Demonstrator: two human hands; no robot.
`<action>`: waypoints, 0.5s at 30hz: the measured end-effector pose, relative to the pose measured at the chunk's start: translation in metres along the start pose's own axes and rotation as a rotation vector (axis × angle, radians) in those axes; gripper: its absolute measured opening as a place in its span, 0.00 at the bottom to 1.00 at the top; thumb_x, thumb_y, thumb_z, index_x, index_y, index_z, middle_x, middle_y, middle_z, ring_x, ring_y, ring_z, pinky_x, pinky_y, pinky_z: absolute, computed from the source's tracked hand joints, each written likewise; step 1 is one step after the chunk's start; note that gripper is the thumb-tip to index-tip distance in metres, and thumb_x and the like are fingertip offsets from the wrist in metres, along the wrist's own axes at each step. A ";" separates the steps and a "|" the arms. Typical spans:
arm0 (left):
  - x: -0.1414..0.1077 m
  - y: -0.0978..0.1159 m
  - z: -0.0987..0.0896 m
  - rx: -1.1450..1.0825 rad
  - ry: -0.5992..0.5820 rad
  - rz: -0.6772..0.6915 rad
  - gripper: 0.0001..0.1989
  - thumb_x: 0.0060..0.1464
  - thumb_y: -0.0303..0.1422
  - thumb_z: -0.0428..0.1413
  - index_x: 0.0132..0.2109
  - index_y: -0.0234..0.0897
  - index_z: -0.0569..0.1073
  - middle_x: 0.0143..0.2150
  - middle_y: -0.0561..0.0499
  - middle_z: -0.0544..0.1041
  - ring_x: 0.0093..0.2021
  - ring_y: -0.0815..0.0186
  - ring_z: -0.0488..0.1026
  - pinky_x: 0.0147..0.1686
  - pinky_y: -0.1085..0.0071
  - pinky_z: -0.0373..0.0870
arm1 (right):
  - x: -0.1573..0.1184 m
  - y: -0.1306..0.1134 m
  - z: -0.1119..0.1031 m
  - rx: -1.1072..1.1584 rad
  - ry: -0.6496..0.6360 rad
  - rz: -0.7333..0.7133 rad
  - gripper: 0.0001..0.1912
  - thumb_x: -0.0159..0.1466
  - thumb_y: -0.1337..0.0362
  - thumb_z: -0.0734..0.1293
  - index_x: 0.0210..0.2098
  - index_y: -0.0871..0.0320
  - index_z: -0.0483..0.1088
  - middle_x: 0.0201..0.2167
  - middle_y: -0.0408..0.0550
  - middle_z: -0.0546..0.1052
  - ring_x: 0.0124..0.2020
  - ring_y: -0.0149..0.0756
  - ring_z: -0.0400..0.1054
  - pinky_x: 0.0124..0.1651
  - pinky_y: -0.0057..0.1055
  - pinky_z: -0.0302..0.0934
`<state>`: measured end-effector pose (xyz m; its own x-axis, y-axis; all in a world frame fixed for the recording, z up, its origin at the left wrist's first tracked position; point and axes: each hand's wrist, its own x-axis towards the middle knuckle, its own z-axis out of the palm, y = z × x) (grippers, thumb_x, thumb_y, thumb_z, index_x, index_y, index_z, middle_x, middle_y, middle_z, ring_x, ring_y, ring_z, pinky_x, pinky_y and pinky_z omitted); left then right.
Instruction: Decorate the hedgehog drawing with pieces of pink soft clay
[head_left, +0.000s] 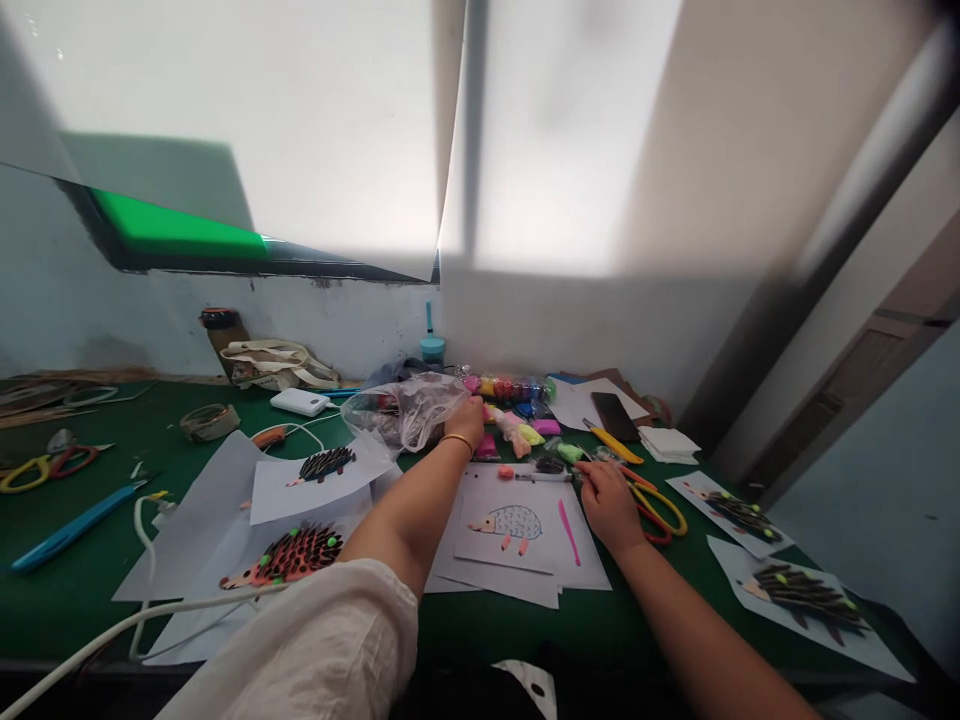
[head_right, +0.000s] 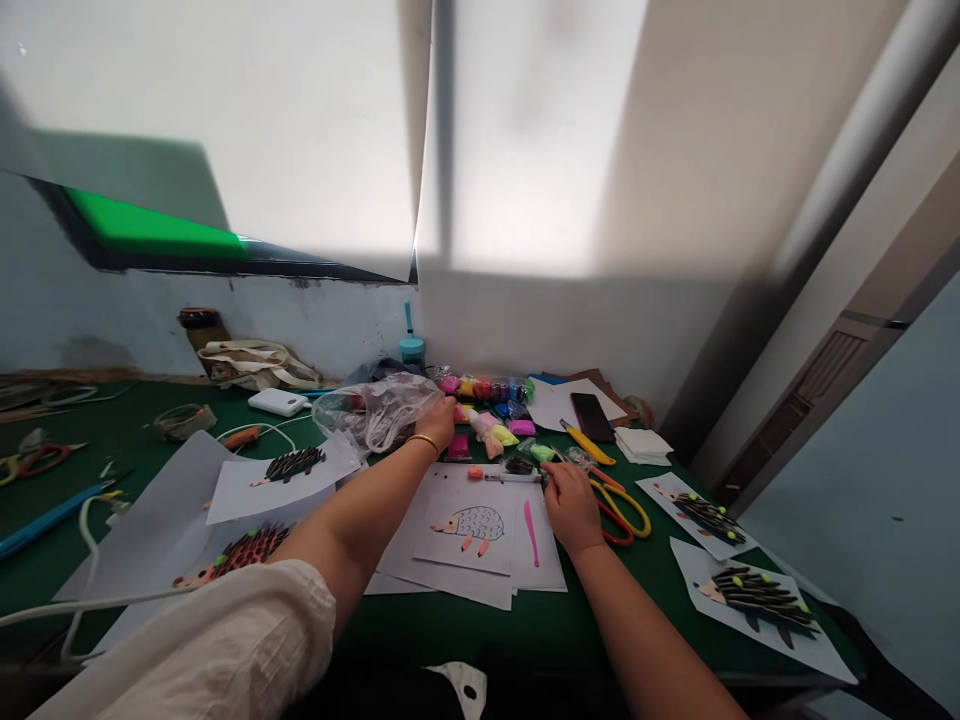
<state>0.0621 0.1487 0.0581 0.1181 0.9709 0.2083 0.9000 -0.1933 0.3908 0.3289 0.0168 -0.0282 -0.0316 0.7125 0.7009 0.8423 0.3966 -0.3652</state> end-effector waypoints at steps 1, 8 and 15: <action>-0.002 0.004 0.000 -0.027 0.028 -0.008 0.13 0.63 0.30 0.51 0.54 0.37 0.69 0.55 0.41 0.72 0.56 0.56 0.69 0.55 0.59 0.65 | 0.000 -0.001 0.000 -0.001 -0.005 -0.008 0.17 0.64 0.69 0.57 0.47 0.56 0.73 0.43 0.54 0.76 0.48 0.46 0.68 0.54 0.47 0.62; -0.035 0.023 0.000 -0.271 0.158 -0.076 0.14 0.63 0.36 0.51 0.52 0.33 0.67 0.53 0.37 0.73 0.55 0.53 0.70 0.53 0.62 0.64 | -0.003 -0.016 -0.002 0.010 -0.079 -0.108 0.18 0.64 0.69 0.58 0.48 0.57 0.73 0.45 0.54 0.77 0.49 0.46 0.69 0.54 0.45 0.63; -0.103 0.018 0.003 -0.547 0.176 -0.039 0.13 0.63 0.40 0.52 0.49 0.37 0.68 0.47 0.43 0.77 0.46 0.60 0.74 0.44 0.68 0.69 | -0.006 -0.033 -0.006 0.031 -0.256 -0.152 0.21 0.65 0.68 0.58 0.55 0.56 0.70 0.43 0.50 0.79 0.47 0.43 0.71 0.53 0.43 0.62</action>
<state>0.0678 0.0459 0.0413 -0.0246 0.9496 0.3126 0.5489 -0.2485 0.7981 0.3045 -0.0034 -0.0167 -0.2941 0.7652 0.5727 0.8010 0.5242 -0.2891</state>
